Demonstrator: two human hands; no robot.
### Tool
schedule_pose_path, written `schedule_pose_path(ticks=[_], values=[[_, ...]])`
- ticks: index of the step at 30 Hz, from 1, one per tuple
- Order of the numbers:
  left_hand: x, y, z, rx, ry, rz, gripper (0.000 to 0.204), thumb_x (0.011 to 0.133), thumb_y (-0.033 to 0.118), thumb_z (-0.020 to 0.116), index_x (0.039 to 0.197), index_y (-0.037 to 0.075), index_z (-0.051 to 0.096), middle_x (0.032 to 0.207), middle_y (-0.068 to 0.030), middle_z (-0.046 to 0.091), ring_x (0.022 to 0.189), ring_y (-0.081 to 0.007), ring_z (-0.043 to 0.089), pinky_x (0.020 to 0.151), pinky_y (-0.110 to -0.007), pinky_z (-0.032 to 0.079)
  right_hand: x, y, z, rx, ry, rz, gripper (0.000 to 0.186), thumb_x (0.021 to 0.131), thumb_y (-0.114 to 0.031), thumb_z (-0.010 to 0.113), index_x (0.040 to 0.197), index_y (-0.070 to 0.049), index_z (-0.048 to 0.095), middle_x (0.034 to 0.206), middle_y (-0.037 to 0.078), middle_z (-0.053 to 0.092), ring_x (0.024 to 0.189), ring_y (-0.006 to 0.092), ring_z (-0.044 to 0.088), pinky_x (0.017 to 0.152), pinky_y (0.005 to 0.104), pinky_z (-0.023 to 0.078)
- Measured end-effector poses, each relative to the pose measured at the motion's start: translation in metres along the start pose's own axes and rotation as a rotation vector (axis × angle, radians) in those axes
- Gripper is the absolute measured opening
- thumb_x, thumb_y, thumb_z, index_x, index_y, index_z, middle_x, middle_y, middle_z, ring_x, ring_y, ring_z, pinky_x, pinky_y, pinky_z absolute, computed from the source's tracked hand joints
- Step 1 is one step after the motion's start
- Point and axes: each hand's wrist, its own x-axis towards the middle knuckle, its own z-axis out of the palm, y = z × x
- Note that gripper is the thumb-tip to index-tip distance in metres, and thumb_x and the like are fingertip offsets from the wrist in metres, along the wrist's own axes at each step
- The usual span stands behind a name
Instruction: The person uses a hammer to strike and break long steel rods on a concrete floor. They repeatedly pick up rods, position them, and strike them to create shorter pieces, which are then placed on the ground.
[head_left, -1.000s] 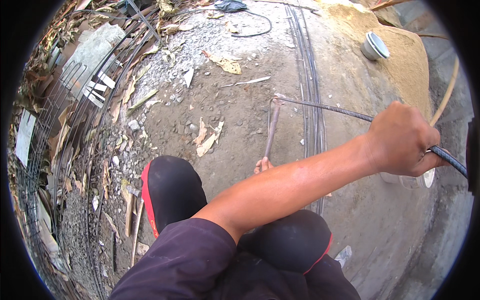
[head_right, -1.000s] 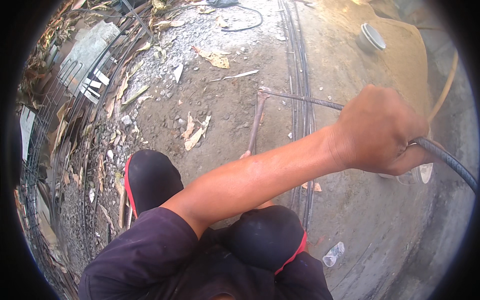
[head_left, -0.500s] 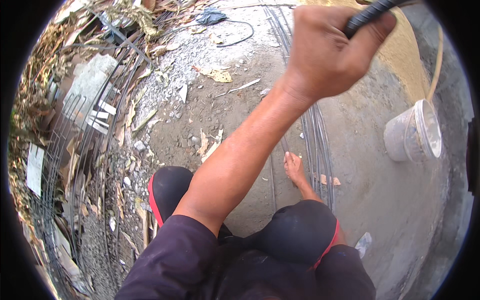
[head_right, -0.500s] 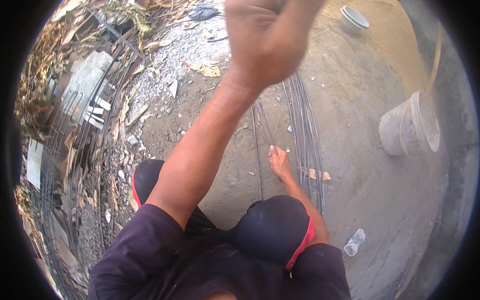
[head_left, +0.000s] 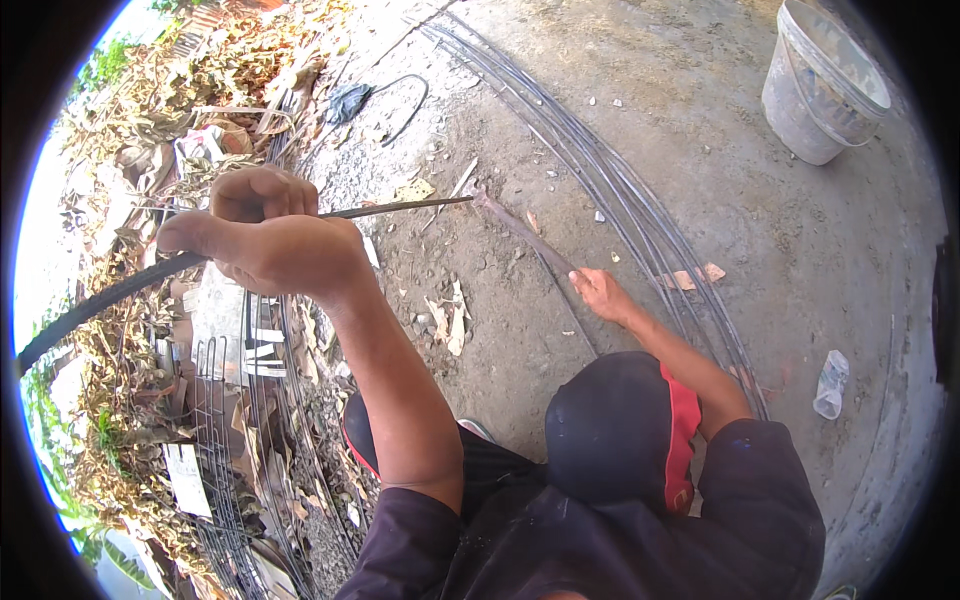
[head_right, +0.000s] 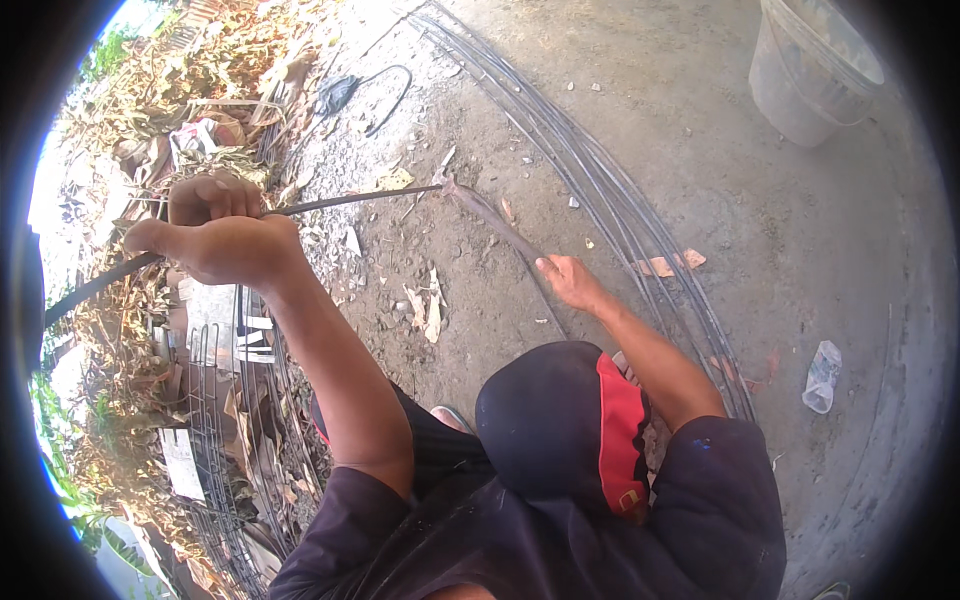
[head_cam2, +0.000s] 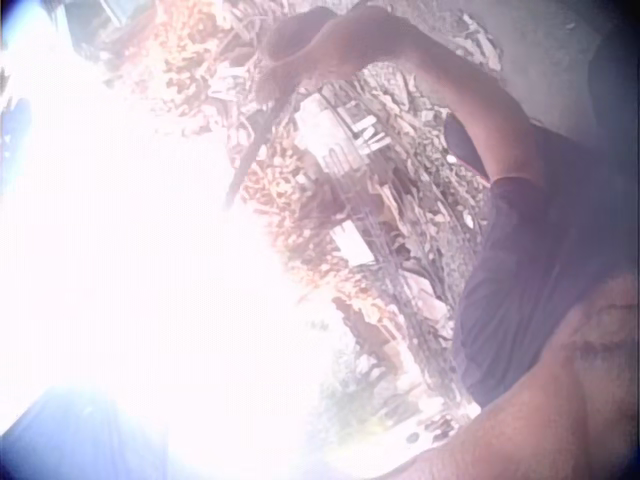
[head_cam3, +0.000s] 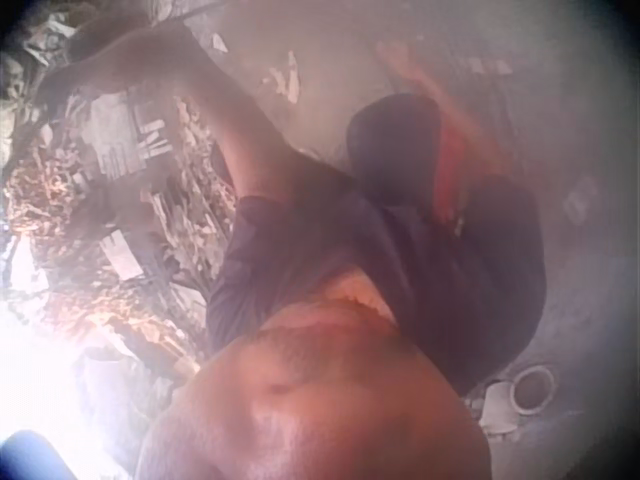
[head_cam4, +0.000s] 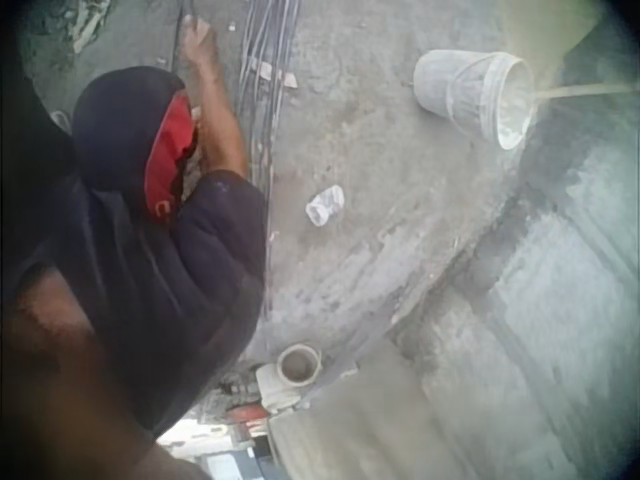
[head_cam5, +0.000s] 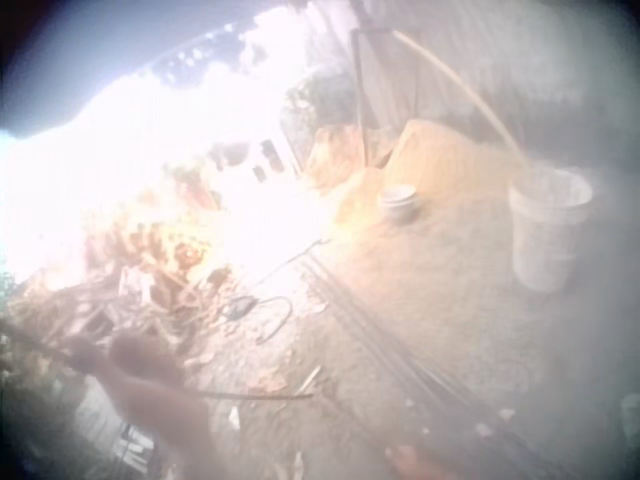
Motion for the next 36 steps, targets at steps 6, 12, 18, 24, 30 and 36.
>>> schedule_pose_path(ticks=[6,12,18,24,30,36], values=[[0.02,-0.007,0.003,0.034,0.007,-0.031,0.084,0.1,0.077,0.02,0.055,0.01,0.042,0.046,0.0015,0.032,0.04,-0.0096,0.025,0.037,-0.026,0.017,-0.031,-0.057,0.006,0.761,-0.378,0.44,0.05,0.107,-0.056,0.04,0.103,-0.008,0.056,0.06,-0.004,0.044,0.046,0.0073,0.043,0.043,0.0264,0.04],[0.019,-0.005,0.026,-0.006,-0.092,-0.073,0.081,0.101,0.074,0.015,0.052,0.014,0.037,0.046,0.0029,0.028,0.041,-0.0094,0.02,0.041,-0.026,0.013,-0.042,-0.035,0.001,1.237,-0.635,0.561,0.056,0.103,-0.064,0.042,0.099,-0.01,0.057,0.058,-0.005,0.043,0.041,0.0058,0.039,0.039,0.0247,0.036],[0.01,-0.005,0.035,0.047,-0.09,0.005,0.081,0.102,0.072,0.012,0.051,0.015,0.036,0.046,0.0031,0.026,0.041,-0.0088,0.02,0.04,-0.027,0.011,-0.029,-0.03,-0.028,0.651,-0.409,0.602,0.067,0.097,-0.074,0.045,0.083,-0.009,0.053,0.053,-0.006,0.036,0.039,0.005,0.031,0.035,0.0255,0.027],[-0.002,0.0,0.029,0.009,-0.088,-0.009,0.082,0.102,0.074,0.014,0.052,0.014,0.039,0.047,0.0038,0.025,0.041,-0.0085,0.02,0.04,-0.027,0.011,-0.019,-0.017,-0.029,0.542,-0.359,0.598,0.07,0.094,-0.077,0.046,0.079,-0.009,0.051,0.052,-0.006,0.034,0.038,0.0066,0.031,0.035,0.0274,0.026],[-0.001,0.0,0.03,0.008,-0.096,0.0,0.081,0.102,0.074,0.016,0.052,0.014,0.041,0.046,0.0043,0.025,0.04,-0.0073,0.021,0.039,-0.027,0.01,-0.011,-0.009,-0.027,0.429,-0.307,0.594,0.071,0.095,-0.076,0.045,0.075,-0.008,0.051,0.05,-0.004,0.035,0.037,0.0082,0.033,0.035,0.0288,0.025],[0.0,0.001,0.028,-0.001,-0.125,0.003,0.08,0.101,0.075,0.014,0.051,0.016,0.037,0.044,0.0031,0.029,0.04,-0.0068,0.02,0.039,-0.026,0.01,0.003,-0.003,-0.037,0.371,-0.3,0.569,0.069,0.098,-0.072,0.044,0.074,-0.008,0.051,0.05,-0.004,0.035,0.038,0.0088,0.034,0.035,0.029,0.026]])
